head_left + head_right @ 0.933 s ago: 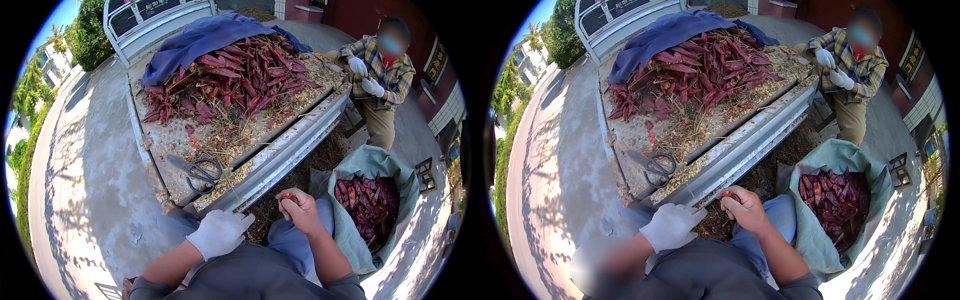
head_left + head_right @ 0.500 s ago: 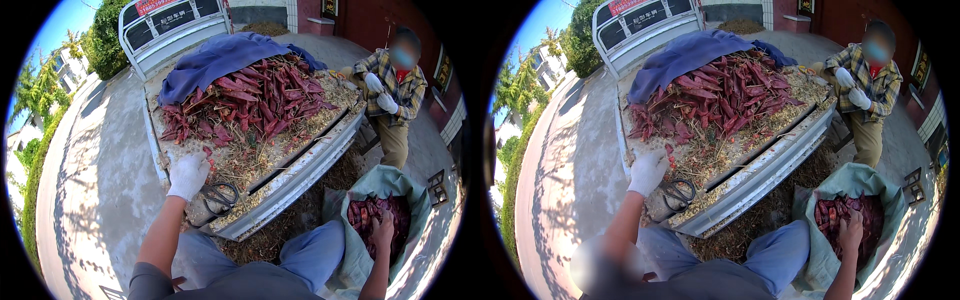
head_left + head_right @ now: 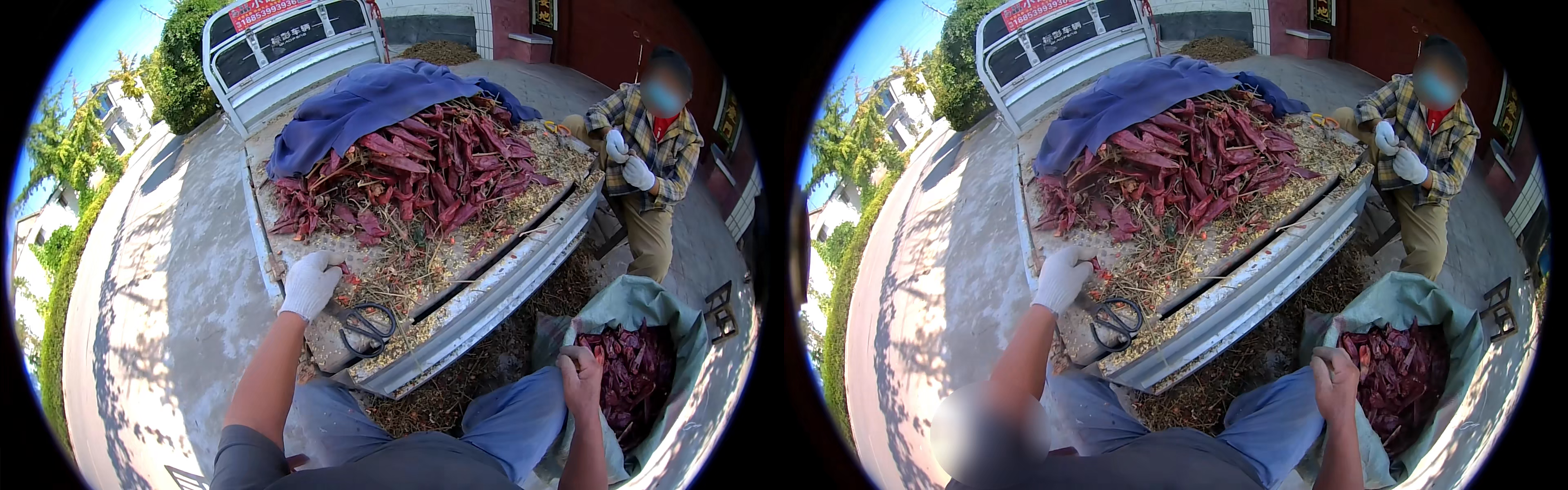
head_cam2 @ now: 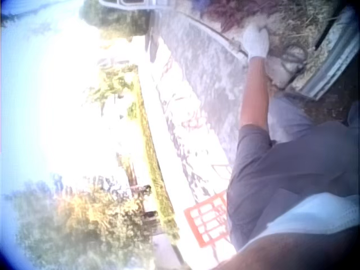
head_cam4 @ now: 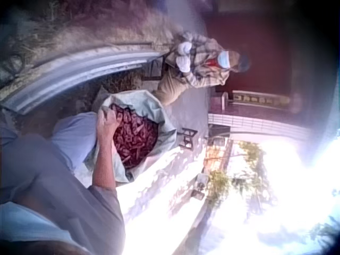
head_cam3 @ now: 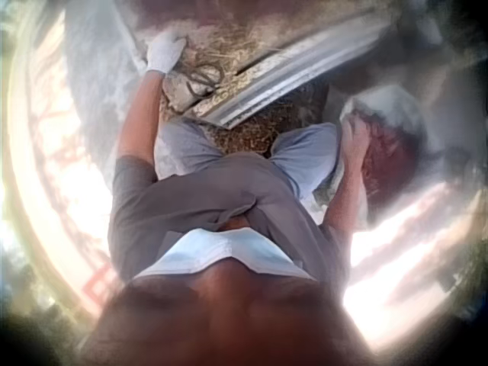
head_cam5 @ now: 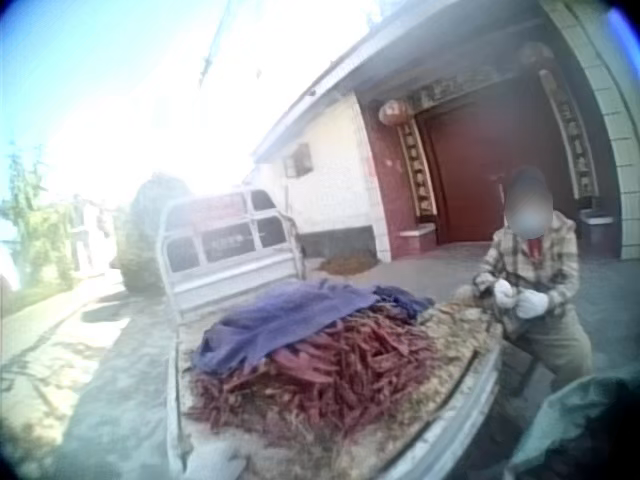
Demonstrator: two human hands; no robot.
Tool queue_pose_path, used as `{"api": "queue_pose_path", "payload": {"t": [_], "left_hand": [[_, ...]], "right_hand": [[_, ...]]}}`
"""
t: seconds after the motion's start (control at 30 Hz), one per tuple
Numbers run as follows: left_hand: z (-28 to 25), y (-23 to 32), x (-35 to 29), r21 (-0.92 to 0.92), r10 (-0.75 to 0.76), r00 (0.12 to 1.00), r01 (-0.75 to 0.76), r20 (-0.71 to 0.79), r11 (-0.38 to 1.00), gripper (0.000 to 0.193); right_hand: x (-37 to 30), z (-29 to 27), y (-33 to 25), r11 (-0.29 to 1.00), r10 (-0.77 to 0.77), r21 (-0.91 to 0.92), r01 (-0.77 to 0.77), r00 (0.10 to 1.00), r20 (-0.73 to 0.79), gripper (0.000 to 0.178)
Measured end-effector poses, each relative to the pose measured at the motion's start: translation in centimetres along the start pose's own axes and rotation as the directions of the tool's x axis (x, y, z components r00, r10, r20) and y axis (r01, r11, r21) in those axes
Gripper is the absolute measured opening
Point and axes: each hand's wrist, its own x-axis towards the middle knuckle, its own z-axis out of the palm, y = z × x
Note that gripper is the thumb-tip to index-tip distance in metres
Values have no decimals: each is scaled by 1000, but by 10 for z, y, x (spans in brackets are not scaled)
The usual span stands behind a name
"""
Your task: The person sits at the tailgate of a truck and repeatedly picks dried red chili peppers from a pile, removes the stems by hand, and places the peppers into a sack. A coworker performs the same task nearby.
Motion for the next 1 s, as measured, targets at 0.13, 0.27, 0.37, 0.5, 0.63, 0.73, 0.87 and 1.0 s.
{"api": "queue_pose_path", "payload": {"t": [0.13, 0.27, 0.37, 0.5, 0.63, 0.73, 0.87, 1.0], "left_hand": [[-9, 54, -64, -204, 51, 998, -43, 35, 978, 44], [4, 108, -120, -151, 297, 918, -265, 262, 952, 62], [39, 119, -140, -131, 473, 830, -456, 295, 881, 56], [32, 116, -119, -100, 477, 840, -468, 260, 878, 45], [14, 86, -38, 254, 460, 887, -452, 30, 855, 42], [10, 69, 18, 476, 462, 886, -418, 28, 773, 46], [23, 58, 59, 585, 479, 876, -415, 51, 696, 48], [31, 55, 67, 548, 440, 886, -444, 148, 709, 35]], "right_hand": [[8, 65, -61, 916, 90, 352, -191, 955, 283, 22], [9, 134, -112, 755, 102, 515, -405, 850, 517, 27], [3, 154, -115, 705, 114, 534, -466, 818, 564, 23], [9, 121, -95, 718, 189, 527, -455, 856, 481, 22], [15, 28, -21, 909, 275, 310, -278, 960, 54, 26], [-5, -49, 43, 966, 194, -116, -233, 942, -274, 30], [-34, -84, 69, 939, 169, -228, -257, 924, -343, 32], [-50, -64, 57, 961, 228, -93, -261, 935, -272, 24]]}}
